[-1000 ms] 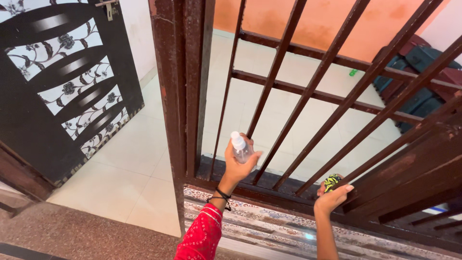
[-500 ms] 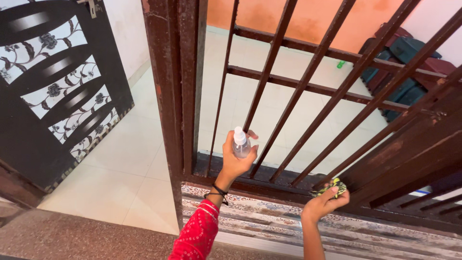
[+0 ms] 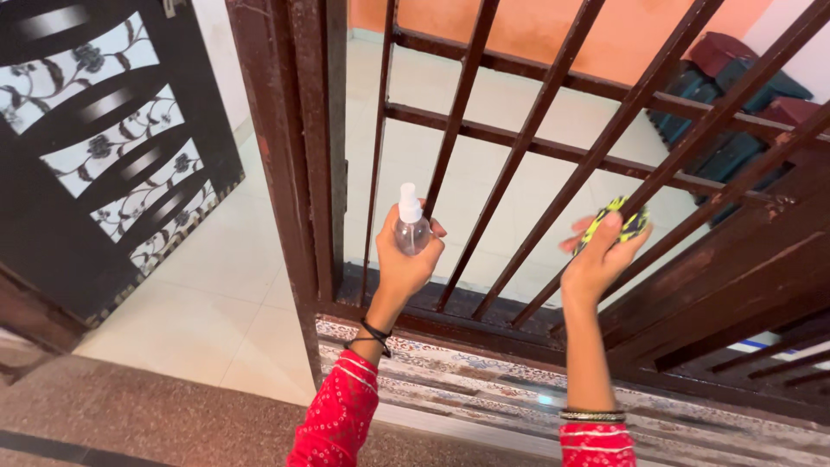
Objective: The person cleans a brown metal security gate using a spray bottle and a patterned cloth. They repeatedly spray the metal bars and wipe them down, focusing on the lower section of the gate. The person works methodically, moving from one bar to the next while maintaining a consistent cleaning rhythm.
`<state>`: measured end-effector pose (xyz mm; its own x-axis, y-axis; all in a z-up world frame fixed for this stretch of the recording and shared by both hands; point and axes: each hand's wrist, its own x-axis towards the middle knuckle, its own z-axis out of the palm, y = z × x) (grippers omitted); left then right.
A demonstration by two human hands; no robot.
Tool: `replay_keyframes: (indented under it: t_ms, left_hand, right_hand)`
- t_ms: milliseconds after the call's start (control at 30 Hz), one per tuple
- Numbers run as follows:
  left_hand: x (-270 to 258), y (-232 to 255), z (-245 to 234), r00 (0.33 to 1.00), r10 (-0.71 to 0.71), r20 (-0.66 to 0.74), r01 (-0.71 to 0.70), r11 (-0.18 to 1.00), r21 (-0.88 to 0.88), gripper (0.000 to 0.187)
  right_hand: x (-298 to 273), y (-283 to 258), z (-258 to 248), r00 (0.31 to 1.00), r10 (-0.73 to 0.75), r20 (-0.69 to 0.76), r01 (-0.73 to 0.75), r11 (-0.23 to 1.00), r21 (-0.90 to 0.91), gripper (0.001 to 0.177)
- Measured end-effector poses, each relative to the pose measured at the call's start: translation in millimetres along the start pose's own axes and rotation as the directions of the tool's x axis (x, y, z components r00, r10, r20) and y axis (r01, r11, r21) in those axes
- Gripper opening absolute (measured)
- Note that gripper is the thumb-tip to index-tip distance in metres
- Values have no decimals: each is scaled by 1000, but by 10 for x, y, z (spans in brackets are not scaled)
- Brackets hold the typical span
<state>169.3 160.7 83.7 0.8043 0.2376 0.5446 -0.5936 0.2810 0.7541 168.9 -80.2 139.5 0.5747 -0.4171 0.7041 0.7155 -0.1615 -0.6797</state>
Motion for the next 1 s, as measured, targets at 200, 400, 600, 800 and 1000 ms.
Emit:
replay_keyframes:
  t_ms: [200, 400, 600, 800, 1000]
  left_hand:
    - [-5, 6, 46, 999, -13, -33, 14, 1000, 21, 45]
    - [-29, 39, 111, 995, 55, -85, -44, 991, 124, 33]
    - [-26, 83, 152, 991, 67, -114, -49, 988, 149, 27]
    - [-54, 119, 202, 986, 74, -147, -46, 982, 185, 26]
    - [-58, 95, 214, 983, 110, -150, -79, 978, 195, 28]
  right_hand:
    - [-447, 518, -273, 979, 192, 71, -199, 973, 116, 37]
    - [-960, 843, -405, 964, 242, 107, -255, 959, 124, 47]
    - [-1182, 1024, -544, 948, 273, 160, -286, 956, 64, 50]
    - [-1319, 1157, -612, 934, 312, 171, -328, 942, 70, 48]
    - [-1464, 1267, -618, 949, 287, 127, -292, 956, 22, 44]
